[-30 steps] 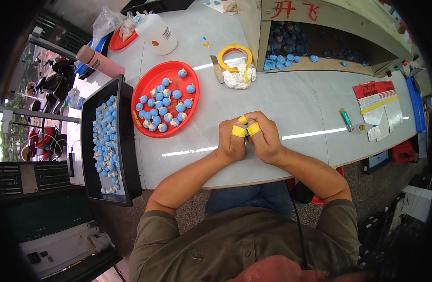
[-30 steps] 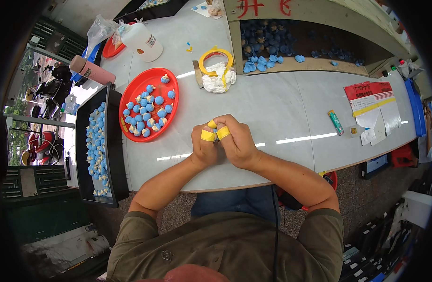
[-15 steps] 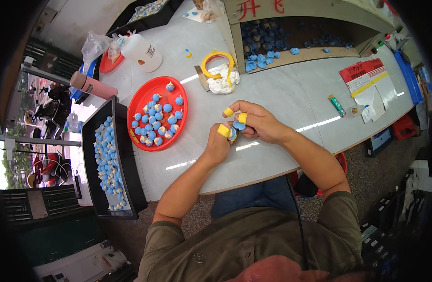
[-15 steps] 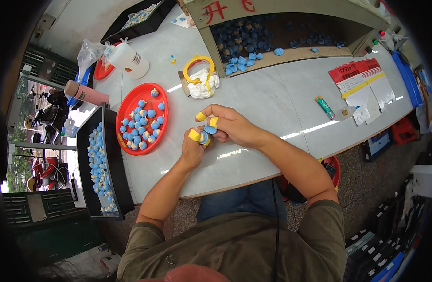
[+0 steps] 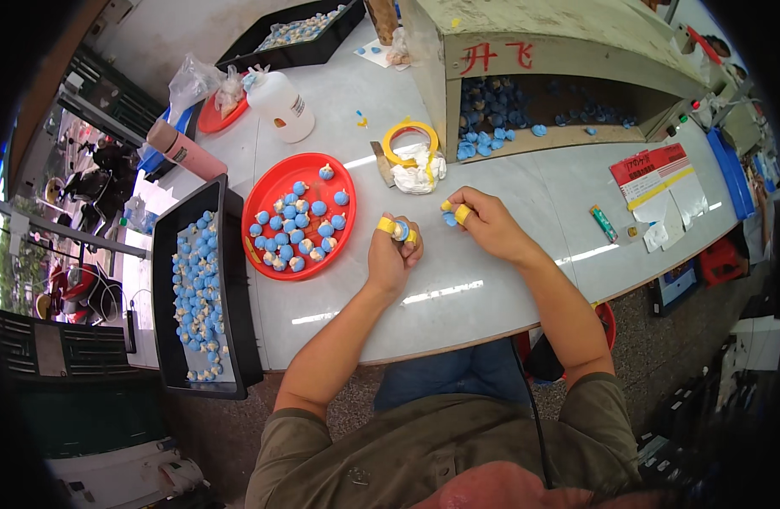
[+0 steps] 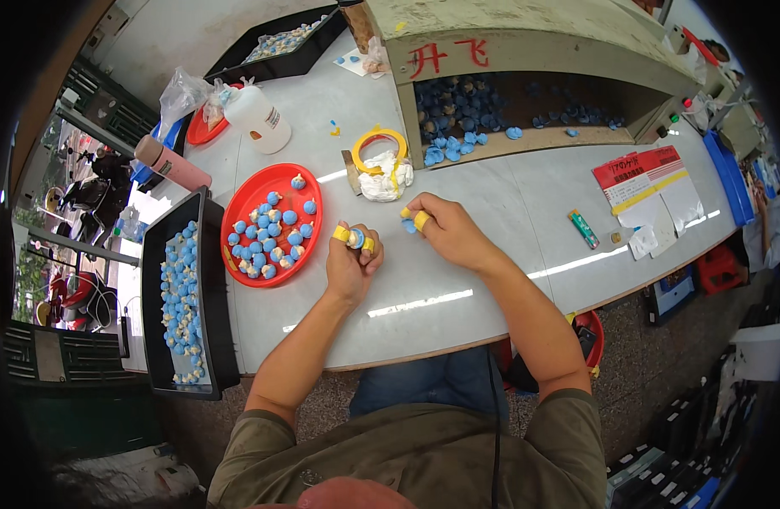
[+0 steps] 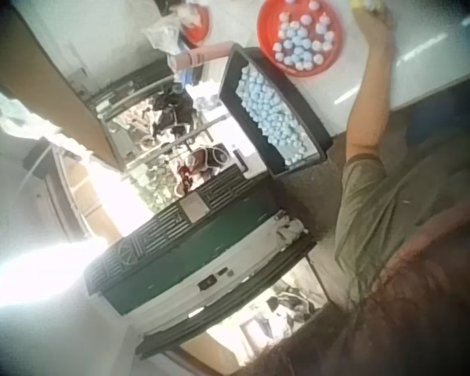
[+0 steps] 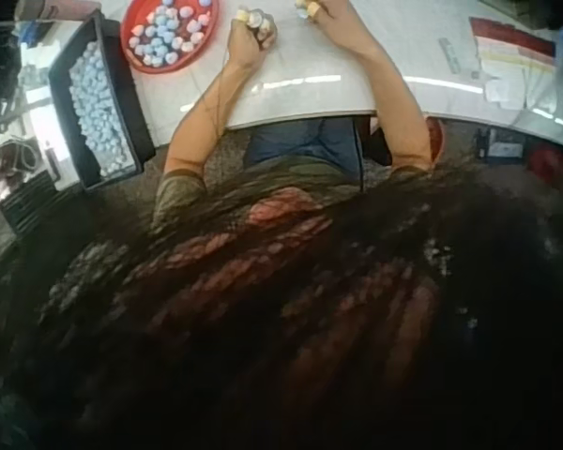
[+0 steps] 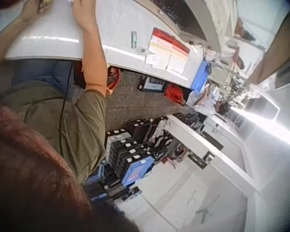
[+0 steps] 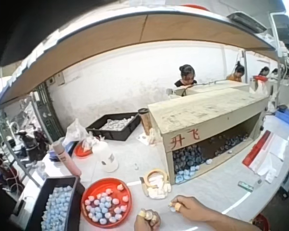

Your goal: The person applies glue from a bottle to small yellow plastic parts and attaches them to blue-and-white figurines by hand at a factory workbench.

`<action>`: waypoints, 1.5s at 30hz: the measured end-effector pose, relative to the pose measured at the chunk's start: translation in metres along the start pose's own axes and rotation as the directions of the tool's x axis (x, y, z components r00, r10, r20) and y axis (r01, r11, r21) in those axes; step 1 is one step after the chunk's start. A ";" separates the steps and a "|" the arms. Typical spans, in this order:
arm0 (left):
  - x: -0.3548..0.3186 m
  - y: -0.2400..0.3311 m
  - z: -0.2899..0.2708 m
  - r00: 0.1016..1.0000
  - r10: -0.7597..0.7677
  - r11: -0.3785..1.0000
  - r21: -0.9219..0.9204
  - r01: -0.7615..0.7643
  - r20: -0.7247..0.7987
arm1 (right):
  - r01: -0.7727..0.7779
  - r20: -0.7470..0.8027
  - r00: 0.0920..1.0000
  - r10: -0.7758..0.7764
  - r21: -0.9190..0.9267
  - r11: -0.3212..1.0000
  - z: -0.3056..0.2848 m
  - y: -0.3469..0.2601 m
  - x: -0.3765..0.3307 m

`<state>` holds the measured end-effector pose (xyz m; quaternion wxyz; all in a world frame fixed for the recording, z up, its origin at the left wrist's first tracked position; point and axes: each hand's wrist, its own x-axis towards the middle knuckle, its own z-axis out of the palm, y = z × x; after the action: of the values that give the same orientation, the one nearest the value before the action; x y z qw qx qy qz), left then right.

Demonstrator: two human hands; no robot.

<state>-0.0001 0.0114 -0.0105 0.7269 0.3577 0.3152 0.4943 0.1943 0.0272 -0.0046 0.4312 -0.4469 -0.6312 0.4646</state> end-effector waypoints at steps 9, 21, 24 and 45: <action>0.007 0.000 -0.011 0.991 0.075 0.996 0.062 -0.068 -0.108 | 0.460 0.383 0.871 -0.308 -0.856 0.237 -0.019 -0.012 -0.022; 0.008 0.001 -0.012 0.984 0.084 0.987 0.150 -0.061 -0.154 | -0.101 -0.216 0.976 0.038 -0.291 0.951 -0.037 0.002 -0.052; 0.008 -0.001 -0.015 0.986 0.083 0.987 0.146 -0.061 -0.148 | -0.266 -0.201 0.950 0.239 -0.119 0.957 -0.039 0.003 -0.034; 0.005 0.009 -0.005 0.976 0.001 0.994 0.111 0.024 -0.219 | -0.114 0.010 0.988 0.153 -0.620 0.776 -0.020 -0.011 -0.021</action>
<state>-0.0074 0.0196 -0.0062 0.6692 0.3401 0.4226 0.5079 0.2163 0.0089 0.0074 0.2083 -0.5926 -0.7278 0.2751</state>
